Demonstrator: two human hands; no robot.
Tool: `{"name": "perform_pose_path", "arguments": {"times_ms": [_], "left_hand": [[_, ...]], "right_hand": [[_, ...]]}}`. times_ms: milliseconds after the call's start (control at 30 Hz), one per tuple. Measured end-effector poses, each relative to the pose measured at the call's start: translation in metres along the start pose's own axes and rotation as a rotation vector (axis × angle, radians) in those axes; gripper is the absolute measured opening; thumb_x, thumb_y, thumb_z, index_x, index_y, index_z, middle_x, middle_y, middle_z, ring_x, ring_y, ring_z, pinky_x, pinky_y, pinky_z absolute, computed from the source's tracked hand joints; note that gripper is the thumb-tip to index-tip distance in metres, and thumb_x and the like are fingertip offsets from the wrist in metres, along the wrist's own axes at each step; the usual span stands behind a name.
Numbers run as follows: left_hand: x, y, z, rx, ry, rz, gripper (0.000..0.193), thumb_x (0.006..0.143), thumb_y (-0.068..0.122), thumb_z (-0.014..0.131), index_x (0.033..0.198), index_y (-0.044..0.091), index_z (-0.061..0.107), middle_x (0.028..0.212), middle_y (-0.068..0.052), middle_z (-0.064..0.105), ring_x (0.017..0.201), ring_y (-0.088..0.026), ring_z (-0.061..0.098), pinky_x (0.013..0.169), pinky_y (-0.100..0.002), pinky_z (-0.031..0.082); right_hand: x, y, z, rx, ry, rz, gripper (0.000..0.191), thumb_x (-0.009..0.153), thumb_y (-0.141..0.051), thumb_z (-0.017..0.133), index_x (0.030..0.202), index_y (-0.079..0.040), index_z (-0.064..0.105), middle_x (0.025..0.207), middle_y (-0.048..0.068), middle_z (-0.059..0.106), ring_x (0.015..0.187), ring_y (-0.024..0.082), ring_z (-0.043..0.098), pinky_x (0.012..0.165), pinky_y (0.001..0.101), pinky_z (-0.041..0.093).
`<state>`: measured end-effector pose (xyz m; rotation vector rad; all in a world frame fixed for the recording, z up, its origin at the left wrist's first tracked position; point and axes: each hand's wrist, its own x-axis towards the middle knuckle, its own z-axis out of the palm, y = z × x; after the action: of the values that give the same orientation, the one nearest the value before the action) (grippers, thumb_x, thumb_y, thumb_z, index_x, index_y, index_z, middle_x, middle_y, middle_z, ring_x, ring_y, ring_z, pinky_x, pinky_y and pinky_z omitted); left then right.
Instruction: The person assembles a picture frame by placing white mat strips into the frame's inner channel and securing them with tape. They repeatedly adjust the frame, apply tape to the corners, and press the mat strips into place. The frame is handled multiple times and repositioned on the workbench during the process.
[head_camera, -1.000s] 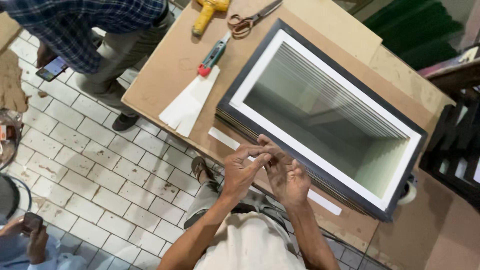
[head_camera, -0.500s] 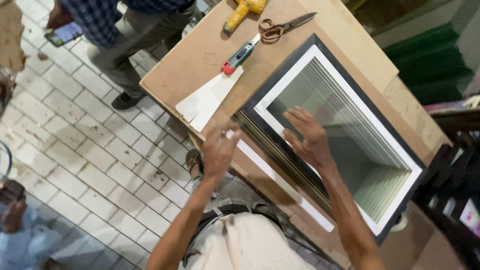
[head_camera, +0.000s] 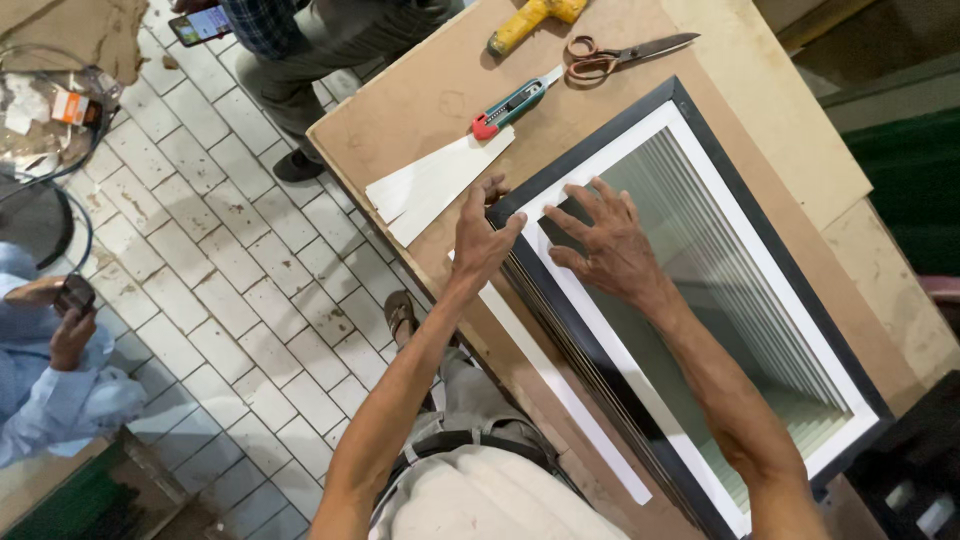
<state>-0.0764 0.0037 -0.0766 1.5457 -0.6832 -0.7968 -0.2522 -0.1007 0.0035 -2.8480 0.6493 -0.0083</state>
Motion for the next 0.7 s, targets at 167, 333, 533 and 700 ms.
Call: {"name": "perform_pose_path", "arguments": {"times_ms": [167,333,533,700], "left_hand": [[0.002,0.000,0.003,-0.122,-0.008,-0.020,0.068,0.082,0.006,0.076,0.142,0.000,0.044,0.127,-0.017,0.062,0.122,-0.025,0.061,0.104,-0.034,0.053],[0.001,-0.001,0.003,-0.219,-0.011,-0.109,0.079,0.079,0.004,0.076,0.147,0.003,0.036,0.127,-0.017,0.060,0.120,-0.025,0.059,0.101,-0.035,0.054],[0.000,0.008,0.001,-0.085,0.025,0.007,0.080,0.080,0.007,0.080,0.147,0.002,0.037,0.129,-0.018,0.060,0.123,-0.028,0.056,0.109,-0.040,0.046],[-0.023,0.024,-0.020,0.237,0.181,0.211,0.053,0.091,0.018,0.079,0.137,0.002,0.058,0.123,-0.015,0.064,0.114,-0.024,0.060,0.102,-0.037,0.052]], "right_hand": [[0.001,0.002,-0.007,0.031,-0.018,-0.026,0.070,0.083,-0.056,0.074,0.144,-0.028,0.057,0.154,0.012,0.043,0.145,0.044,0.032,0.110,0.0727,0.031],[0.009,0.003,-0.014,-0.009,-0.108,-0.035,0.078,0.074,-0.057,0.078,0.144,-0.036,0.055,0.153,0.012,0.040,0.143,0.046,0.031,0.107,0.0724,0.032],[0.014,0.002,-0.019,-0.058,-0.117,-0.028,0.078,0.070,-0.063,0.077,0.143,-0.043,0.055,0.149,0.010,0.041,0.140,0.044,0.034,0.104,0.0735,0.036],[0.009,0.005,-0.014,-0.079,-0.053,-0.043,0.075,0.073,-0.069,0.070,0.143,-0.045,0.055,0.151,0.006,0.043,0.140,0.042,0.037,0.103,0.0729,0.038]]}}
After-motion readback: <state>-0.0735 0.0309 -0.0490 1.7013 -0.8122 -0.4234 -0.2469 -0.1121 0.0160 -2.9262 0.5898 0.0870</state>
